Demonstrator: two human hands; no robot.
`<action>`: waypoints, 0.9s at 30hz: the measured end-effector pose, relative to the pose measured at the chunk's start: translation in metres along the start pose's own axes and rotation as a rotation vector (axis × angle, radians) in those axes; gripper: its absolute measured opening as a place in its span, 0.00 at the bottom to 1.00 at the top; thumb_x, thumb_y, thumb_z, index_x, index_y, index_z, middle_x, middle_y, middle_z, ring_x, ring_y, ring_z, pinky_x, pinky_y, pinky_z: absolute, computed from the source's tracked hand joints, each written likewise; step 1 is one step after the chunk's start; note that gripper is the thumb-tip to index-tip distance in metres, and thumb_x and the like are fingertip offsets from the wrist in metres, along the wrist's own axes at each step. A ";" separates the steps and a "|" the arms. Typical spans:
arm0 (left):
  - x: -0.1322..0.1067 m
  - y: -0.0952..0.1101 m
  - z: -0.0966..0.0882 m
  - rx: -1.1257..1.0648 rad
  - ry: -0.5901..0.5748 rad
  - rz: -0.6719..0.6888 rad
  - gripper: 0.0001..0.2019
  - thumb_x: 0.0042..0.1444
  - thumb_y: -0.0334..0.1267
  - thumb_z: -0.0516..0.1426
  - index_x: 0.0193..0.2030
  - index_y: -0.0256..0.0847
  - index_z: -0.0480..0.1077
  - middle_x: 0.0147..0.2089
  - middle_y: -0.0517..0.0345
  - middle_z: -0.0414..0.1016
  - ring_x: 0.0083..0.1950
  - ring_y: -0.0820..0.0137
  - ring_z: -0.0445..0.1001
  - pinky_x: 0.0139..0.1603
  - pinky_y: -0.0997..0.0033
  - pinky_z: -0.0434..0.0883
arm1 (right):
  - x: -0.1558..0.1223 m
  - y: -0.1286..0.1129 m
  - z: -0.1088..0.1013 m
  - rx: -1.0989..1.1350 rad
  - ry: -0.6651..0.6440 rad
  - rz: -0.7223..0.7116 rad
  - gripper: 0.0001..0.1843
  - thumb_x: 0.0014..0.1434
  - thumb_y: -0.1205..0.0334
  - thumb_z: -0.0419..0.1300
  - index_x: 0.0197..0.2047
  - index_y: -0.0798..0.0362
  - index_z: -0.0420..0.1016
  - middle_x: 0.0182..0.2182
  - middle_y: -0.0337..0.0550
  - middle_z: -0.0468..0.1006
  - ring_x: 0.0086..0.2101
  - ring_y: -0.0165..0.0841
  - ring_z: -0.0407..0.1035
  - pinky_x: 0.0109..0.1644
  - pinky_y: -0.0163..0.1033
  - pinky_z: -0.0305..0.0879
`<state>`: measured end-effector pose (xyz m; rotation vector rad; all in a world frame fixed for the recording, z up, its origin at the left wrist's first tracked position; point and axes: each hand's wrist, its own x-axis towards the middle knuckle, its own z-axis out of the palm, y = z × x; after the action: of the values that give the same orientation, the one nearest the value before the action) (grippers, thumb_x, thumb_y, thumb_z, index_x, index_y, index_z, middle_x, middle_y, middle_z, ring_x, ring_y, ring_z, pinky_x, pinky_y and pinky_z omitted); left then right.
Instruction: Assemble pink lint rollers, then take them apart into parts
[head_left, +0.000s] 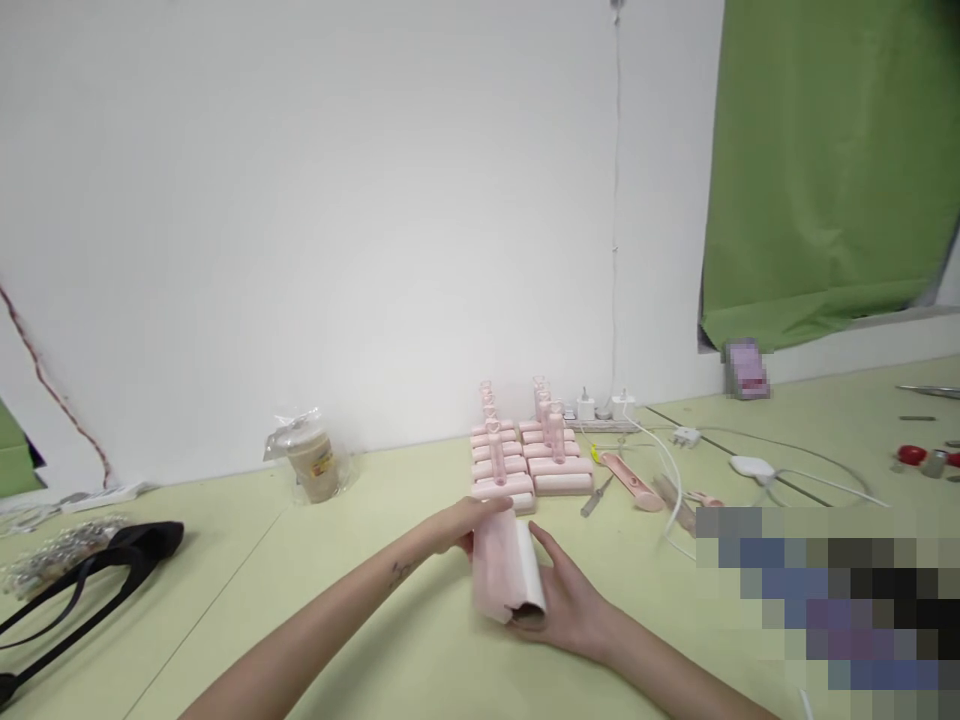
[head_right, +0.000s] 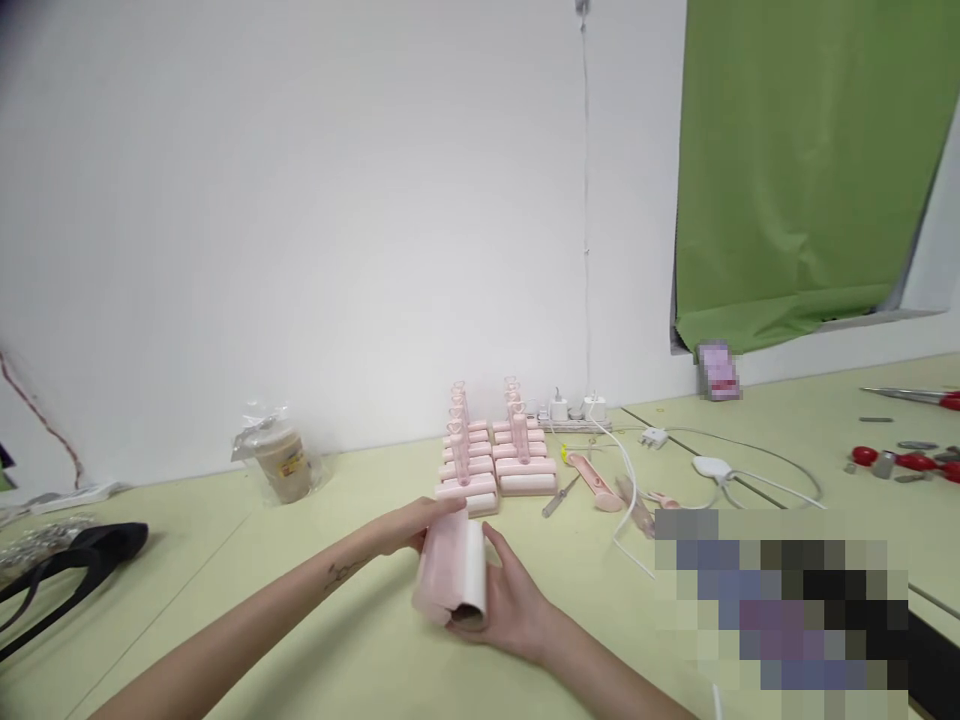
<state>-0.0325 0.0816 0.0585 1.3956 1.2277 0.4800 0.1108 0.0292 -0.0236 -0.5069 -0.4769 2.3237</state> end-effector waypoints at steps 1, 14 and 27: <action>0.004 0.007 0.006 0.049 0.014 -0.020 0.23 0.35 0.54 0.61 0.30 0.35 0.70 0.28 0.50 0.71 0.30 0.59 0.71 0.27 0.65 0.66 | 0.002 0.001 -0.002 0.033 0.003 -0.022 0.30 0.49 0.38 0.51 0.44 0.56 0.67 0.29 0.47 0.75 0.32 0.38 0.70 0.37 0.41 0.64; -0.028 0.005 -0.023 0.005 0.289 0.241 0.24 0.44 0.58 0.53 0.39 0.38 0.66 0.34 0.54 0.68 0.34 0.66 0.70 0.29 0.69 0.71 | 0.001 -0.021 -0.006 0.326 0.138 -0.285 0.20 0.49 0.45 0.57 0.36 0.54 0.69 0.20 0.37 0.73 0.29 0.31 0.71 0.38 0.36 0.67; -0.022 -0.111 -0.025 -0.009 0.474 0.397 0.27 0.40 0.46 0.61 0.48 0.41 0.63 0.48 0.49 0.68 0.54 0.60 0.63 0.55 0.62 0.58 | -0.019 -0.004 0.019 0.298 -0.071 -0.024 0.21 0.50 0.44 0.55 0.31 0.56 0.68 0.26 0.42 0.70 0.28 0.29 0.67 0.28 0.31 0.60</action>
<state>-0.1050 0.0510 -0.0271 1.5763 1.3126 1.1410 0.1165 0.0156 -0.0008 -0.2741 -0.1623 2.3414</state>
